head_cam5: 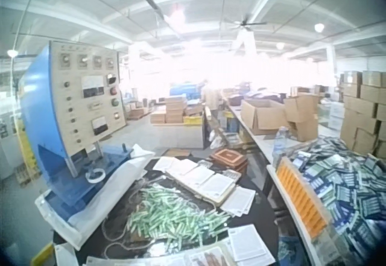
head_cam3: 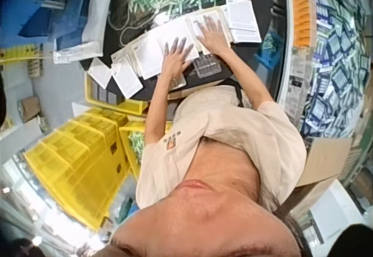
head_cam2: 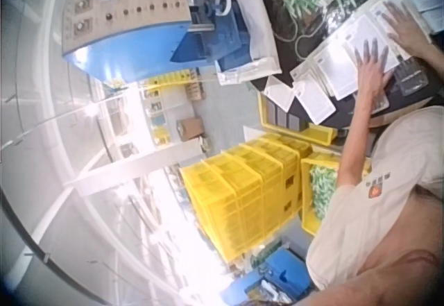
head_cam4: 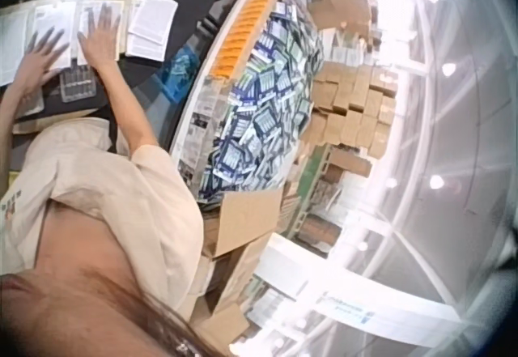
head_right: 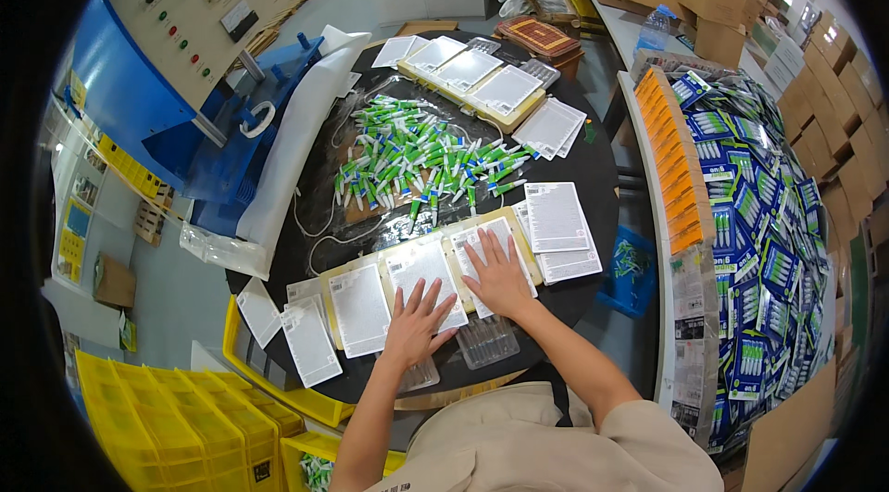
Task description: The person repeatedly picks green cylindrical batteries from a pile and places them into slots on a wooden fixture. They then cover the fixture with white paper sheets and clear plastic trays, and move the assembled unit to a nearby box. The cycle repeats with new batteries and trays.
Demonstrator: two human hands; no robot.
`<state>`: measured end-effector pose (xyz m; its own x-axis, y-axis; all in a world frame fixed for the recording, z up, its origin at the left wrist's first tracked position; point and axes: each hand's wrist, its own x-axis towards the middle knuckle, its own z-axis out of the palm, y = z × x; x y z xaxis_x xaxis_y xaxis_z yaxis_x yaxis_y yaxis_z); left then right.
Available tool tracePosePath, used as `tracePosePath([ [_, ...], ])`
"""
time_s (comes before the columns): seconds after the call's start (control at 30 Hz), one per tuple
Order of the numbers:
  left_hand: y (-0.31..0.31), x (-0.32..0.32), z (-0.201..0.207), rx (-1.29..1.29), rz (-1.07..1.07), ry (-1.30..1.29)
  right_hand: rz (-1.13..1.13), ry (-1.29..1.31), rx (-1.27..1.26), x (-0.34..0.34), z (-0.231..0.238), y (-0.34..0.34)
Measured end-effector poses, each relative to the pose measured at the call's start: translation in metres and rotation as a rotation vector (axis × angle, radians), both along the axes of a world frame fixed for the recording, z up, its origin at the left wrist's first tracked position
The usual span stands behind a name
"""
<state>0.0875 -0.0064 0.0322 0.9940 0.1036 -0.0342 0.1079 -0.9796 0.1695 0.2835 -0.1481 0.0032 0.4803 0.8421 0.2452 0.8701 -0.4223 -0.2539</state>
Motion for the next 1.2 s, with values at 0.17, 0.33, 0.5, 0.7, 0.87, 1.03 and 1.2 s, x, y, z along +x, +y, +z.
tracePosePath([
  [0.17, 0.004, 0.003, 0.008, -0.106, 0.038, -0.082, -0.085, -0.051, -0.025, -0.008, -0.013, 0.012],
  [0.33, 0.020, -0.036, 0.018, -0.132, 0.293, -0.256, -0.067, 0.131, 0.237, 0.023, 0.034, -0.005],
  [0.5, 0.034, -0.086, 0.012, -0.030, 0.593, -0.165, -0.562, -0.111, 0.664, 0.157, 0.020, -0.102],
  [0.7, 0.041, -0.076, -0.006, -0.036, 0.604, -0.082, -1.277, 1.080, 0.797, 0.260, -0.136, -0.182],
  [0.87, 0.039, -0.106, 0.006, -0.112, 0.743, -0.278, -1.100, 0.976, 0.920, 0.244, -0.197, -0.185],
  [1.03, 0.024, -0.176, -0.002, -0.514, 1.076, -0.944, -1.247, 1.001, 0.831, 0.144, -0.170, -0.174],
  [1.2, -0.005, -0.260, -0.050, -1.122, 1.783, -1.076, -1.212, 1.424, 0.312, -0.033, -0.091, -0.177],
])
